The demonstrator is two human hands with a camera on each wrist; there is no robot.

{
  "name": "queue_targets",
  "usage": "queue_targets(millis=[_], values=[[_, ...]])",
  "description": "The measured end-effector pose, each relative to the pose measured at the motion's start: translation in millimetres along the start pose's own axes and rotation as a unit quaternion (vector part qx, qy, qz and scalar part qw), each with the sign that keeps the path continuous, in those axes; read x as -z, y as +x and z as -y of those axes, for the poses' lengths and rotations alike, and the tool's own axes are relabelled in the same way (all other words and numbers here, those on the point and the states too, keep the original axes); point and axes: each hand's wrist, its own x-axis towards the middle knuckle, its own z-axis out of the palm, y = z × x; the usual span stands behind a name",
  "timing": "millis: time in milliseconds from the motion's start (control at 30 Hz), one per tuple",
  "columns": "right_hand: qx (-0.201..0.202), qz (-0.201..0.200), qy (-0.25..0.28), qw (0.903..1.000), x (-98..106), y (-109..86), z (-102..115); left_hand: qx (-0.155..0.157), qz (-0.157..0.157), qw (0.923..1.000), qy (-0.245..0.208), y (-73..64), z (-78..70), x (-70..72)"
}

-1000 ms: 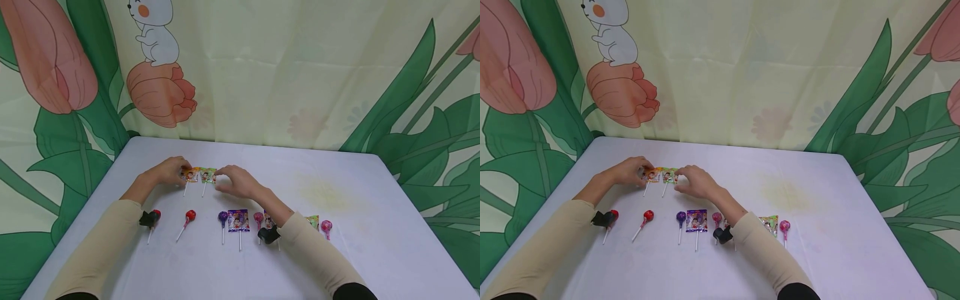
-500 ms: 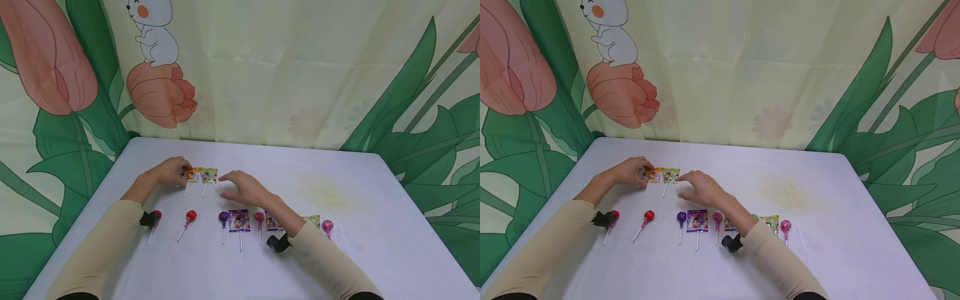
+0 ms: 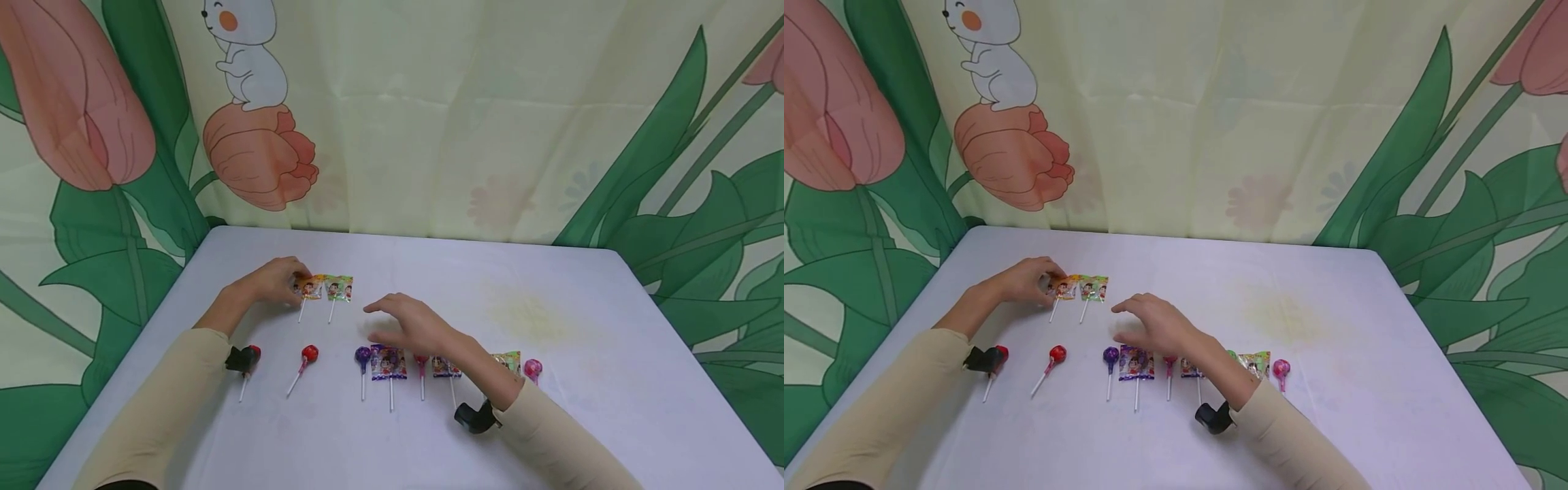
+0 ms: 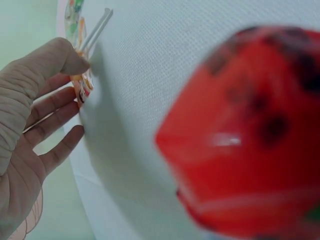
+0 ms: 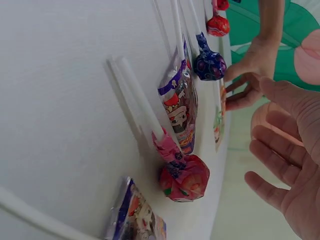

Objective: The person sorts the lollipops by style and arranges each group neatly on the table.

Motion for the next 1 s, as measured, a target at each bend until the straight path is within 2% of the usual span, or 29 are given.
queue_targets(millis=[267,633,1000], values=[[-0.011,0.019,0.007,0.9997,-4,-18.1,-2,-0.016,-0.007,0.9997,-0.014,-4.2,8.5,-0.7],[-0.020,0.030,0.020,0.9992,-7,-33.6,-5,-0.016,-0.008,0.9996,-0.023,-1.0,6.7,0.4],[0.006,0.054,0.003,0.9985,-12,-44.1,-9,-0.021,-0.012,0.9996,-0.013,-1.4,6.3,-0.7]])
